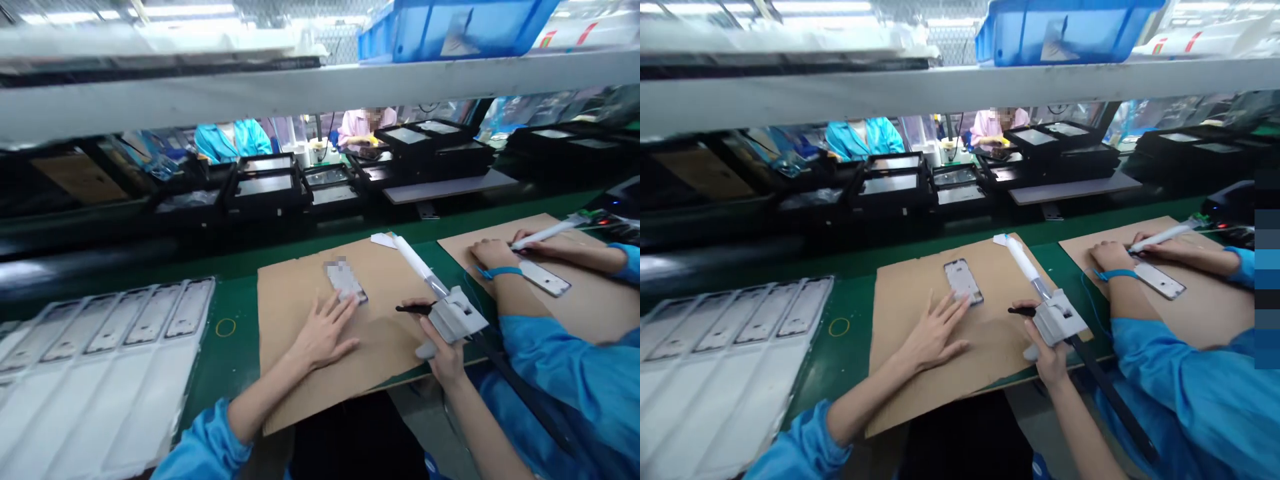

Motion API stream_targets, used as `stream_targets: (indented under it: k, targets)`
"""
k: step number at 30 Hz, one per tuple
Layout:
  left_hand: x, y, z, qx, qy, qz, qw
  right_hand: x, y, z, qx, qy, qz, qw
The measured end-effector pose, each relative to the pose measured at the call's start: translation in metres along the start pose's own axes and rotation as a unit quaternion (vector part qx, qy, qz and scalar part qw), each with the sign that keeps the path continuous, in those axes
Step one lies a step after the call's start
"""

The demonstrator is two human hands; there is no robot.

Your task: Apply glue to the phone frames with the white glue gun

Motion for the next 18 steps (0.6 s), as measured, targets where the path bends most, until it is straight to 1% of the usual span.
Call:
stream_targets:
  k: [2, 4, 6, 7, 9, 11, 14, 16, 18]
  targets:
    - [0.006, 0.0, 0.004, -0.024, -0.005, 0.021, 0.999, -0.013, -0.013, -0.009, -0.002, -0.046, -0.035, 0.998]
    - [0.009, 0.003, 0.006, -0.069, 0.006, 0.036, 0.997, -0.02, -0.022, -0.012, 0.011, -0.081, -0.058, 0.995]
    - [0.013, 0.009, 0.008, -0.111, 0.008, 0.066, 0.992, -0.023, -0.026, -0.011, 0.016, -0.104, -0.058, 0.993]
    - [0.015, 0.011, 0.009, -0.123, 0.001, 0.084, 0.989, -0.023, -0.026, -0.01, 0.012, -0.112, -0.054, 0.992]
    - [0.021, 0.018, 0.014, -0.128, -0.021, 0.117, 0.985, -0.021, -0.024, -0.009, -0.004, -0.127, -0.05, 0.991]
    - [0.026, 0.028, 0.022, -0.12, -0.039, 0.139, 0.982, -0.018, -0.022, -0.008, -0.015, -0.141, -0.055, 0.988]
    - [0.031, 0.055, 0.04, -0.112, -0.055, 0.168, 0.978, -0.012, -0.02, -0.006, -0.022, -0.152, -0.071, 0.986]
    - [0.034, 0.082, 0.054, -0.118, -0.057, 0.201, 0.971, -0.009, -0.019, -0.005, -0.024, -0.149, -0.084, 0.985]
    - [0.038, 0.116, 0.07, -0.123, -0.054, 0.25, 0.959, -0.005, -0.018, -0.005, -0.024, -0.137, -0.098, 0.985]
Point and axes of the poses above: each hand's wrist, its own y-axis away from the middle knuckle, its own z-axis out of the back of the hand, x = y × z, the point moved 2 cm from there along -y, towards the middle knuckle, and after that the axes turned 1 degree about -y, right-handed, at the moved point
